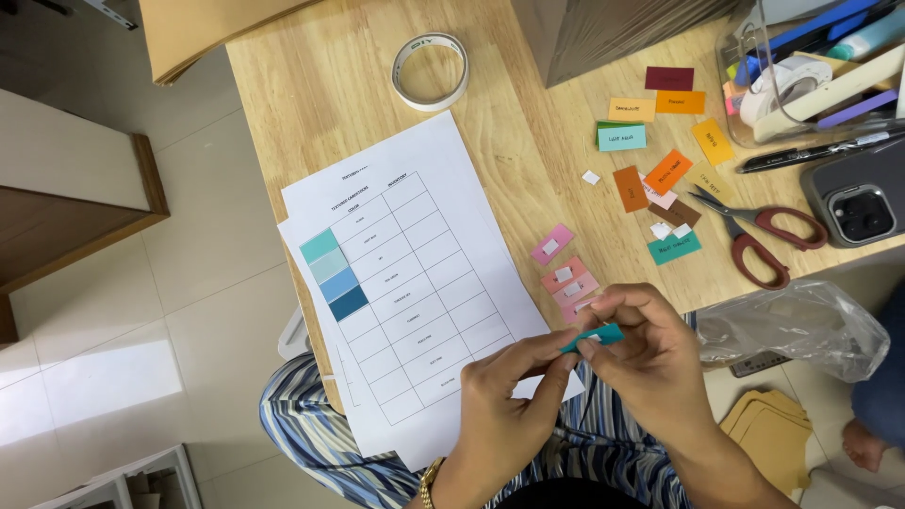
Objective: Creating a color reference chart by cutting tape and sticking colored paper labels onto a printed template.
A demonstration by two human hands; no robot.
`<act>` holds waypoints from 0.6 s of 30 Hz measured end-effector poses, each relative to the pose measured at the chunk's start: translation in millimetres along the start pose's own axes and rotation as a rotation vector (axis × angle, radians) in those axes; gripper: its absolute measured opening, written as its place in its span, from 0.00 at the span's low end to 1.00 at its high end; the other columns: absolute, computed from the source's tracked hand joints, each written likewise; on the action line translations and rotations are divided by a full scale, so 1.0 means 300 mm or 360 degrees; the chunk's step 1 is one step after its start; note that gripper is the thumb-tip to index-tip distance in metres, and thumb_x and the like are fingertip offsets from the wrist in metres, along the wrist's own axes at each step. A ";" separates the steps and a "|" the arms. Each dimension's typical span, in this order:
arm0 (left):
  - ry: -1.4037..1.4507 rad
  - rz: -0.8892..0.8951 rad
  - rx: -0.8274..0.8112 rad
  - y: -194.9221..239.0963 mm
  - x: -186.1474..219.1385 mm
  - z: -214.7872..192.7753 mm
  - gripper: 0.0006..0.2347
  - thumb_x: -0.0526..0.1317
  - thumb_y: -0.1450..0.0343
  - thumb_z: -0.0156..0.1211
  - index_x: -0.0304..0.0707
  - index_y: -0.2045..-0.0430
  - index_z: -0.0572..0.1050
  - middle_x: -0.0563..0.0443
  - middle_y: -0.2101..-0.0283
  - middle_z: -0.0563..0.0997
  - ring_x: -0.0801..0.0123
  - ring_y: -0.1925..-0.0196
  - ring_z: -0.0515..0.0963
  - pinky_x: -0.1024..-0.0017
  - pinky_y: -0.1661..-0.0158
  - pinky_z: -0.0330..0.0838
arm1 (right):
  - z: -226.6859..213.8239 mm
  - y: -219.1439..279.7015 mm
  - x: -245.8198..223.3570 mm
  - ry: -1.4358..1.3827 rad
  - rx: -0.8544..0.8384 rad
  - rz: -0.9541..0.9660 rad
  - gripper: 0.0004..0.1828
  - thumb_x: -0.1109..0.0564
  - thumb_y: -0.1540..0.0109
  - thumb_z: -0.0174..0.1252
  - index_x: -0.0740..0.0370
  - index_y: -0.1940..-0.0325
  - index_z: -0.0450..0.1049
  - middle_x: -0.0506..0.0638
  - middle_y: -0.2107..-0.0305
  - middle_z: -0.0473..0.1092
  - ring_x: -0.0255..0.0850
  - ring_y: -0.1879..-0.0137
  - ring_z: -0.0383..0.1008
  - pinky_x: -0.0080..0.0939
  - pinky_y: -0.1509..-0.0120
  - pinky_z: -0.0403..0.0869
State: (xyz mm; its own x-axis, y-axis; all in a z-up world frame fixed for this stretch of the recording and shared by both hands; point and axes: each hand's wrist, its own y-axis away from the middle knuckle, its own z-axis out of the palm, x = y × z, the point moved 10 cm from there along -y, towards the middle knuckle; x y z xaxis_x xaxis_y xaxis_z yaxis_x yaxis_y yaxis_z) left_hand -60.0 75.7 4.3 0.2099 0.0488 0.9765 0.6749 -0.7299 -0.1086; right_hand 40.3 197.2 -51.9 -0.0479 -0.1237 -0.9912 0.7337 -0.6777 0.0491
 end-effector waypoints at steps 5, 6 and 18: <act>0.0213 -0.0172 -0.0052 -0.009 0.001 0.005 0.13 0.28 0.27 0.61 0.38 0.49 0.77 0.52 0.62 0.88 0.83 0.63 0.82 0.74 0.55 0.87 | 0.023 -0.002 0.025 -0.0414 -0.0130 0.0181 0.23 0.79 0.44 0.57 0.59 0.51 0.66 0.53 0.64 0.74 0.38 0.54 0.75 0.40 0.54 0.82; 0.0216 -0.0173 -0.0049 -0.010 0.001 0.001 0.13 0.28 0.27 0.61 0.38 0.49 0.77 0.52 0.62 0.88 0.83 0.63 0.82 0.74 0.55 0.87 | 0.018 0.002 0.024 -0.0411 -0.0132 0.0183 0.23 0.79 0.44 0.57 0.59 0.51 0.66 0.53 0.64 0.74 0.38 0.54 0.75 0.40 0.54 0.82; 0.0107 -0.0199 -0.0085 0.007 0.073 -0.034 0.16 0.33 0.28 0.61 0.40 0.44 0.73 0.53 0.61 0.88 0.75 0.62 0.87 0.72 0.52 0.87 | -0.005 0.043 -0.053 -0.0029 -0.0104 -0.0020 0.23 0.74 0.44 0.63 0.62 0.48 0.70 0.53 0.64 0.76 0.37 0.53 0.79 0.33 0.46 0.79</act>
State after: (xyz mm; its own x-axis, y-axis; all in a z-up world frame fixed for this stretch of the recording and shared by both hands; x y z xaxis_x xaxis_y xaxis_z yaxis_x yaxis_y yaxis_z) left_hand -61.2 68.3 27.5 0.0771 0.0973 0.9923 0.6537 -0.7564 0.0233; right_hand 51.4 191.6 -35.9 -0.0693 -0.1291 -0.9892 0.7757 -0.6305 0.0279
